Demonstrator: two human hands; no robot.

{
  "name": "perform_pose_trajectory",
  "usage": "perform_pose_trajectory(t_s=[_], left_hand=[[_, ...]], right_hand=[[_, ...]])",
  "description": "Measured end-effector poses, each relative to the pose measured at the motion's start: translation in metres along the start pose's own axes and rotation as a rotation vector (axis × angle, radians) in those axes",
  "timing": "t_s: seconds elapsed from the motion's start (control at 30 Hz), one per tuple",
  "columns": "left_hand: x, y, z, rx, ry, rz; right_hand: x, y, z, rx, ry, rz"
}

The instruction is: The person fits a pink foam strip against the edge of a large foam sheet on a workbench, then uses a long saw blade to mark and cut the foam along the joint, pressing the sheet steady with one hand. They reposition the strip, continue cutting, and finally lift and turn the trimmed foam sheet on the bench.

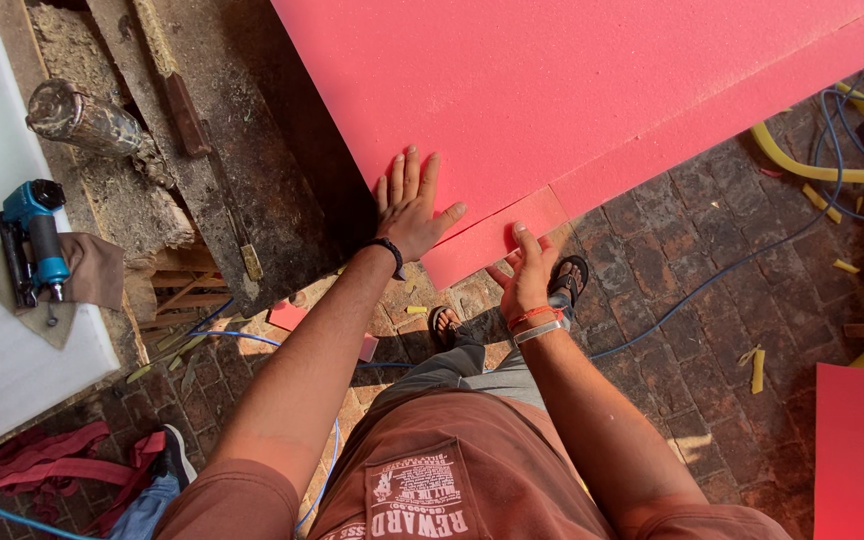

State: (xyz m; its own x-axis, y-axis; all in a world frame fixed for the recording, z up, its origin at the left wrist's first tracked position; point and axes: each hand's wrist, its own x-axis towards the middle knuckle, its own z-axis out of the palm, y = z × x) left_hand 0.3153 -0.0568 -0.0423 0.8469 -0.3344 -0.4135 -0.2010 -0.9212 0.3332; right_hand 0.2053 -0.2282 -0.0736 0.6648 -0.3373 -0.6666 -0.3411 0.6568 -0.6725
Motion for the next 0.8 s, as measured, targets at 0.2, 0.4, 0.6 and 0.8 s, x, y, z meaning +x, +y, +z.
perform_pose_trajectory(t_s=[0.2, 0.4, 0.6, 0.8], left_hand=[[0.0013, -0.0013, -0.0008, -0.024, -0.031, 0.008], [0.0019, -0.0031, -0.0016, -0.046, -0.04, 0.039], [0.0032, -0.0036, -0.0038, -0.017, -0.072, 0.057], [0.0047, -0.0031, -0.0038, -0.007, -0.094, 0.055]], right_hand=[[0.0013, -0.0021, -0.0027, -0.046, 0.032, -0.047], [0.0014, 0.0, -0.0029, -0.055, 0.081, -0.064], [-0.0017, -0.0026, -0.0077, -0.082, 0.059, -0.096], [0.0017, -0.0037, -0.0005, -0.09, 0.07, -0.092]])
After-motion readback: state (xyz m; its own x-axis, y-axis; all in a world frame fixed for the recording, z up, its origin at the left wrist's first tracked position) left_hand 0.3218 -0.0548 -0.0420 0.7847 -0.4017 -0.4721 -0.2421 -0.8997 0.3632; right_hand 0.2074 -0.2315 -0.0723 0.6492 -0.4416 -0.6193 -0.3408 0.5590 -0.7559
